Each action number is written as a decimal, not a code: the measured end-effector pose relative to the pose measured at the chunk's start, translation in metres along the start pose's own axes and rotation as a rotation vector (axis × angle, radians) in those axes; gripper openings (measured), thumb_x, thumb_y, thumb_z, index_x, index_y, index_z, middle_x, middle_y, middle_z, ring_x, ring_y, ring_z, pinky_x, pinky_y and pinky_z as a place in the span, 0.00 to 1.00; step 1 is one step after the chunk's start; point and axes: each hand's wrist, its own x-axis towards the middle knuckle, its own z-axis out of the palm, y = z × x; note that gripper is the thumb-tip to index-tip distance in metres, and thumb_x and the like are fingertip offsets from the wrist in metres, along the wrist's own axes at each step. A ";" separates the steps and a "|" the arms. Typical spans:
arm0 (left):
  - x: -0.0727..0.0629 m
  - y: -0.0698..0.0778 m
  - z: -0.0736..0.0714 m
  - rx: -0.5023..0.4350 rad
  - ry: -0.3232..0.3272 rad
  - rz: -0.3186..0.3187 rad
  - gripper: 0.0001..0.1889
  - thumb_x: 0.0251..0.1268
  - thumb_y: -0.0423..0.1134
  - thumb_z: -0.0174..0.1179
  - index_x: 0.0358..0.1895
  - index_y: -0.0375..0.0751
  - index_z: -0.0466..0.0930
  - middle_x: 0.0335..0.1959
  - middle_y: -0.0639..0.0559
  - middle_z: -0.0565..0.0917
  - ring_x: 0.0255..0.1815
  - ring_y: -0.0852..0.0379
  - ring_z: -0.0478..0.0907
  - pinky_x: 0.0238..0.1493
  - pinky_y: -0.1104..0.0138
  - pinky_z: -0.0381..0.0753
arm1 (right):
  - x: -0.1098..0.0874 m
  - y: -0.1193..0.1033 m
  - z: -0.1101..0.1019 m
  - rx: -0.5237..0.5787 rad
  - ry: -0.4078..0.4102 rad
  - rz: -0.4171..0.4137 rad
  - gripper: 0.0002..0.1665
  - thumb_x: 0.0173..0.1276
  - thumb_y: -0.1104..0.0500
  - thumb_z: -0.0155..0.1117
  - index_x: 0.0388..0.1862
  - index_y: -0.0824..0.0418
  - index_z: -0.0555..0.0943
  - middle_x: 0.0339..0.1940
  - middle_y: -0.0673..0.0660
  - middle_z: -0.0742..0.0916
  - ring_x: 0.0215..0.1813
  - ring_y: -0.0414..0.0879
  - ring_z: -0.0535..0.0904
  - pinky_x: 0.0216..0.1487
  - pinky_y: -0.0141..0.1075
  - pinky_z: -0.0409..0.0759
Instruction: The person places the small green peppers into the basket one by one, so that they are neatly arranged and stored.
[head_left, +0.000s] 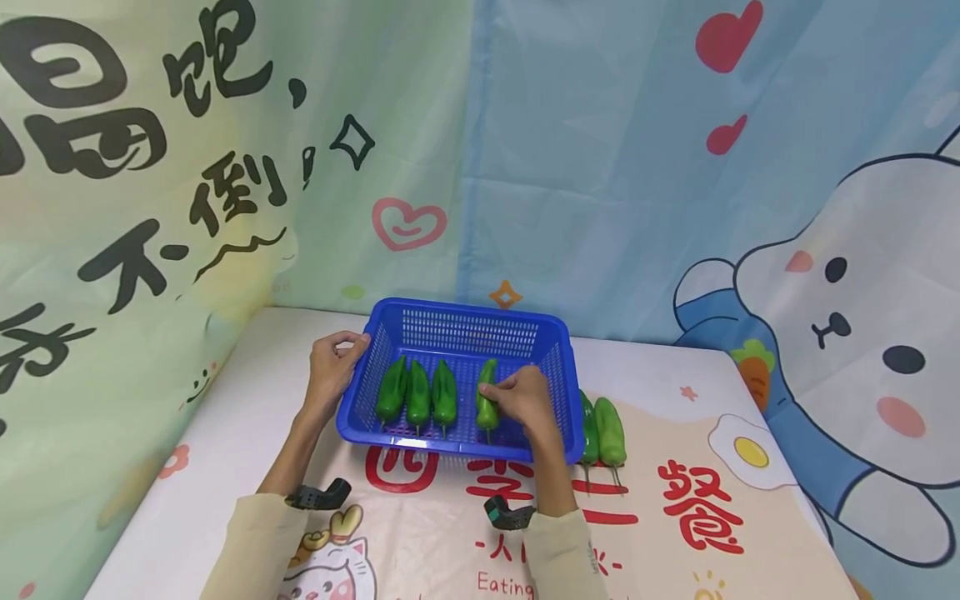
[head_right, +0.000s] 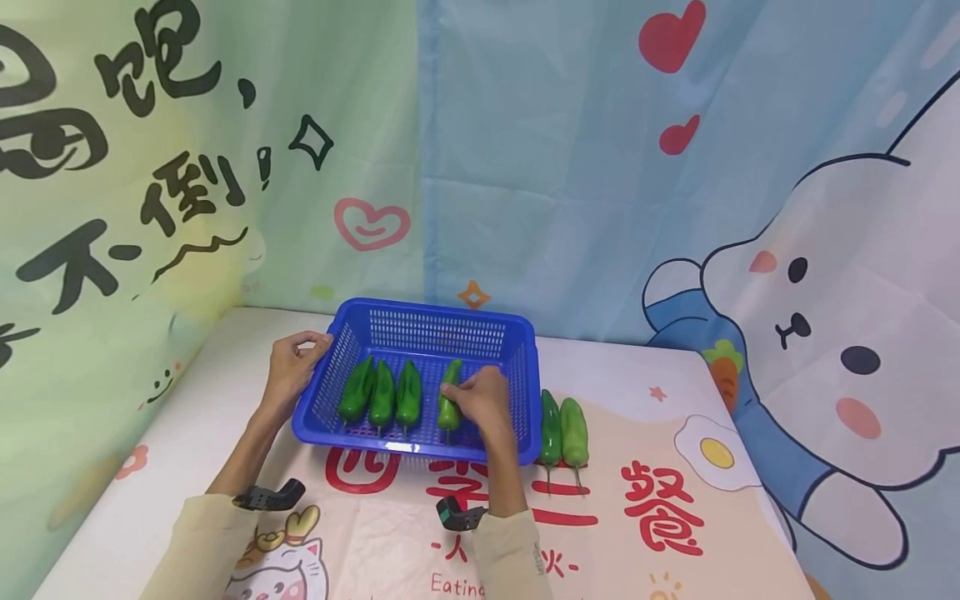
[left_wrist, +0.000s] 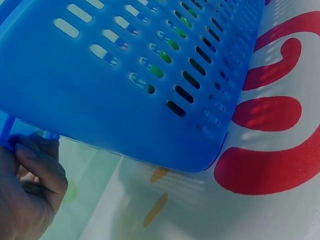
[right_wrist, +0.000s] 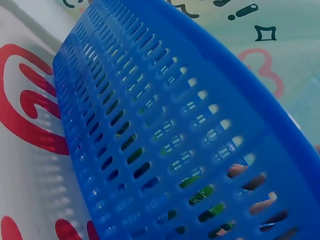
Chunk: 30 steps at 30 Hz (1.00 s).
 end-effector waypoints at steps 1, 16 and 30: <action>0.000 0.000 0.000 -0.001 0.000 -0.001 0.22 0.84 0.45 0.63 0.54 0.22 0.84 0.30 0.37 0.93 0.18 0.65 0.86 0.21 0.72 0.84 | 0.000 -0.001 0.001 -0.003 -0.001 0.001 0.16 0.70 0.58 0.80 0.36 0.75 0.93 0.24 0.62 0.91 0.24 0.41 0.78 0.24 0.30 0.71; -0.001 0.001 -0.001 -0.010 -0.010 0.008 0.23 0.84 0.46 0.63 0.55 0.22 0.83 0.36 0.27 0.92 0.20 0.63 0.87 0.22 0.71 0.86 | 0.078 0.064 0.054 -0.138 -0.007 -0.020 0.29 0.63 0.46 0.86 0.11 0.57 0.81 0.08 0.48 0.76 0.13 0.38 0.67 0.12 0.35 0.68; 0.002 -0.001 0.000 0.006 0.005 0.011 0.21 0.84 0.44 0.63 0.53 0.22 0.84 0.30 0.36 0.93 0.18 0.65 0.86 0.21 0.71 0.85 | 0.097 0.058 0.080 -0.298 0.016 0.060 0.26 0.59 0.46 0.90 0.35 0.60 0.81 0.27 0.52 0.81 0.29 0.46 0.80 0.25 0.37 0.81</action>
